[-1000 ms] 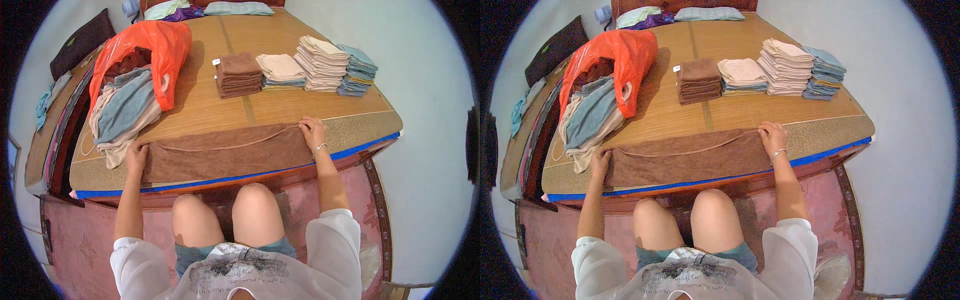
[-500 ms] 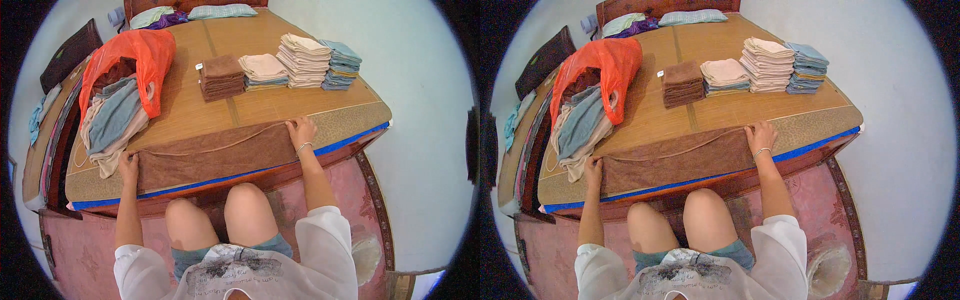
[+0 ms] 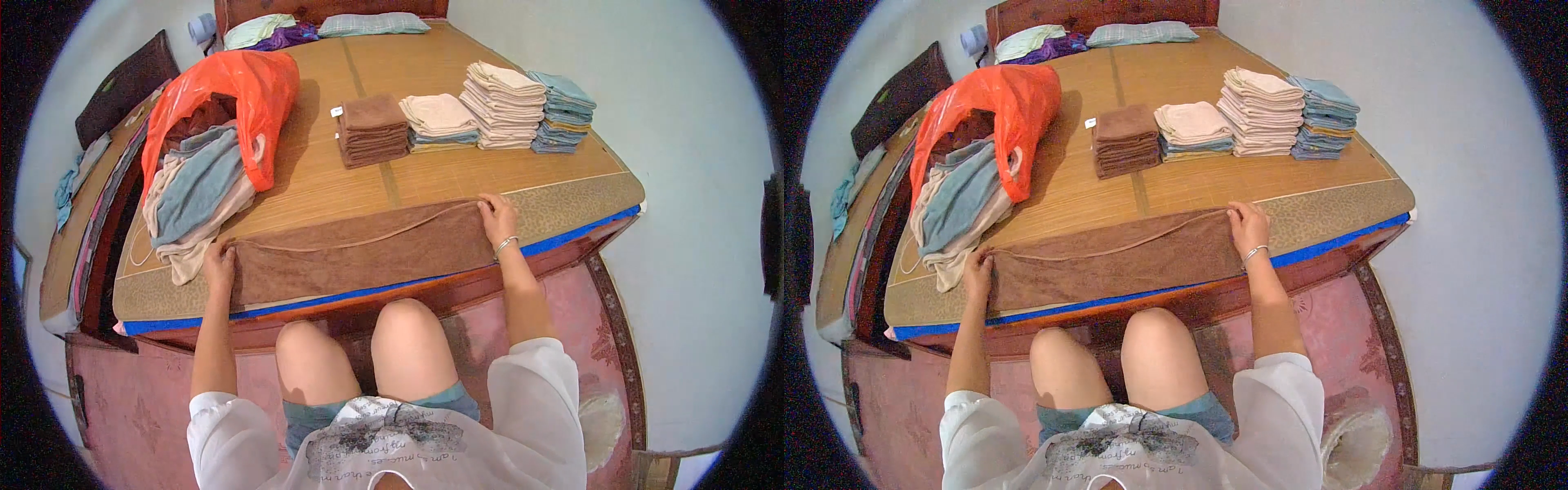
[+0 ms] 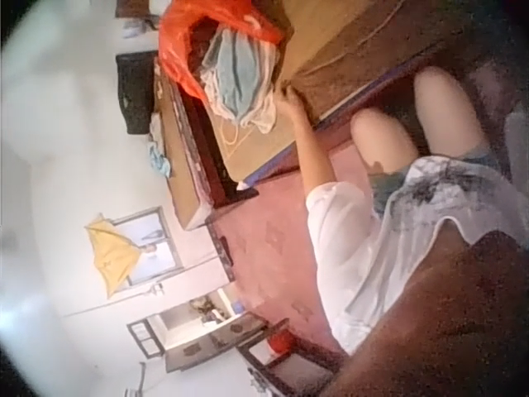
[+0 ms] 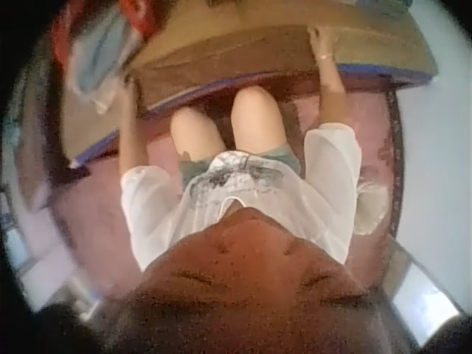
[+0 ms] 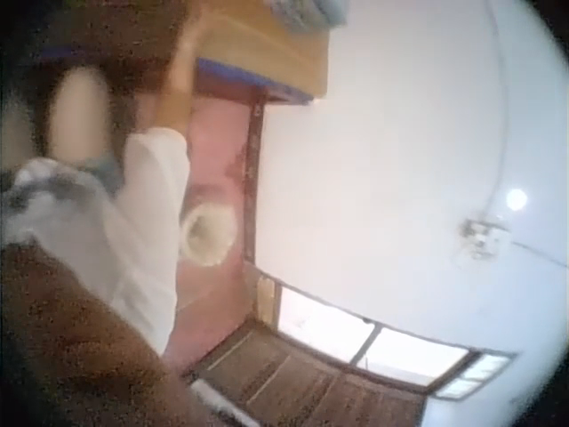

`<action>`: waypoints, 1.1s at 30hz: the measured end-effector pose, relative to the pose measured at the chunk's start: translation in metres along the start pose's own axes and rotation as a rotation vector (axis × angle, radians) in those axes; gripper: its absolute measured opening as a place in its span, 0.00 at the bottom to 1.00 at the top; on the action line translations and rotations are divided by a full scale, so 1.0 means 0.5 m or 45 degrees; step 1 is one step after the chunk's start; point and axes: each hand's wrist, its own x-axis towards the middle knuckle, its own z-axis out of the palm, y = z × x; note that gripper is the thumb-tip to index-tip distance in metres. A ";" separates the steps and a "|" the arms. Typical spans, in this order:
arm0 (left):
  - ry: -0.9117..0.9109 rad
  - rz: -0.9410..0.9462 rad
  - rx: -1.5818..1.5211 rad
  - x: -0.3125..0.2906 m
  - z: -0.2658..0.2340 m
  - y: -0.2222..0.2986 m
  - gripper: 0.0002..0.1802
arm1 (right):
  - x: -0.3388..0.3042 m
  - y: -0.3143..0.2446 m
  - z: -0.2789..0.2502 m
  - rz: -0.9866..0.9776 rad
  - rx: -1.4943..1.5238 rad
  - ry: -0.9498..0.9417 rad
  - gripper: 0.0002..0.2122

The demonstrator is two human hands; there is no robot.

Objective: The person takes towels from a pile, folds each towel by hand, and stacks them into organized piles on the bed.

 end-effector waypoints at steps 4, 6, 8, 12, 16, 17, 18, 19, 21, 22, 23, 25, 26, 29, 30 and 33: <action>-0.031 0.003 0.227 -0.005 -0.031 -0.002 0.11 | 0.011 -0.045 -0.045 0.324 0.483 -0.080 0.09; -0.042 -0.261 -0.367 -0.001 -0.038 0.000 0.08 | 0.015 -0.026 -0.071 0.302 0.748 0.052 0.08; -0.101 -0.349 -0.501 -0.011 -0.072 0.034 0.08 | 0.017 -0.052 -0.114 0.248 0.878 0.183 0.07; -0.076 -0.351 -0.760 -0.032 -0.142 0.048 0.09 | 0.021 -0.054 -0.162 0.155 0.982 0.318 0.07; -0.010 -0.240 -0.809 -0.046 -0.215 0.124 0.12 | 0.027 -0.091 -0.204 0.170 0.866 0.243 0.08; -0.008 -0.238 -0.847 -0.046 -0.233 0.134 0.12 | 0.026 -0.094 -0.217 0.215 0.877 0.206 0.08; -0.017 -0.226 -0.899 -0.043 -0.237 0.146 0.13 | 0.024 -0.091 -0.233 0.259 0.874 0.182 0.09; -0.006 -0.234 -0.917 -0.045 -0.242 0.162 0.13 | 0.026 -0.095 -0.237 0.198 0.959 0.247 0.09; 0.019 -0.287 -0.912 -0.054 -0.265 0.164 0.12 | 0.026 -0.086 -0.239 0.169 1.093 0.238 0.07; 0.012 -0.339 -0.923 -0.056 -0.269 0.170 0.12 | 0.024 -0.081 -0.231 0.164 1.098 0.233 0.07; 0.110 -0.305 -0.989 -0.063 -0.261 0.179 0.12 | 0.021 -0.078 -0.222 0.137 1.103 0.192 0.07; 0.124 -0.432 -0.985 -0.077 -0.261 0.173 0.11 | 0.016 -0.077 -0.202 0.079 1.099 0.155 0.08; 0.134 -0.557 -0.984 -0.080 -0.258 0.166 0.11 | 0.015 -0.075 -0.192 0.086 1.096 0.153 0.08; 0.160 -0.426 -0.642 -0.070 -0.203 0.122 0.09 | 0.016 -0.064 -0.146 0.044 0.736 0.046 0.09; 0.168 -0.371 -0.398 -0.062 -0.169 0.113 0.09 | 0.020 -0.053 -0.122 0.058 0.720 0.045 0.09; 0.164 -0.165 0.079 -0.049 -0.089 0.058 0.10 | 0.028 -0.041 -0.045 0.043 0.468 -0.018 0.10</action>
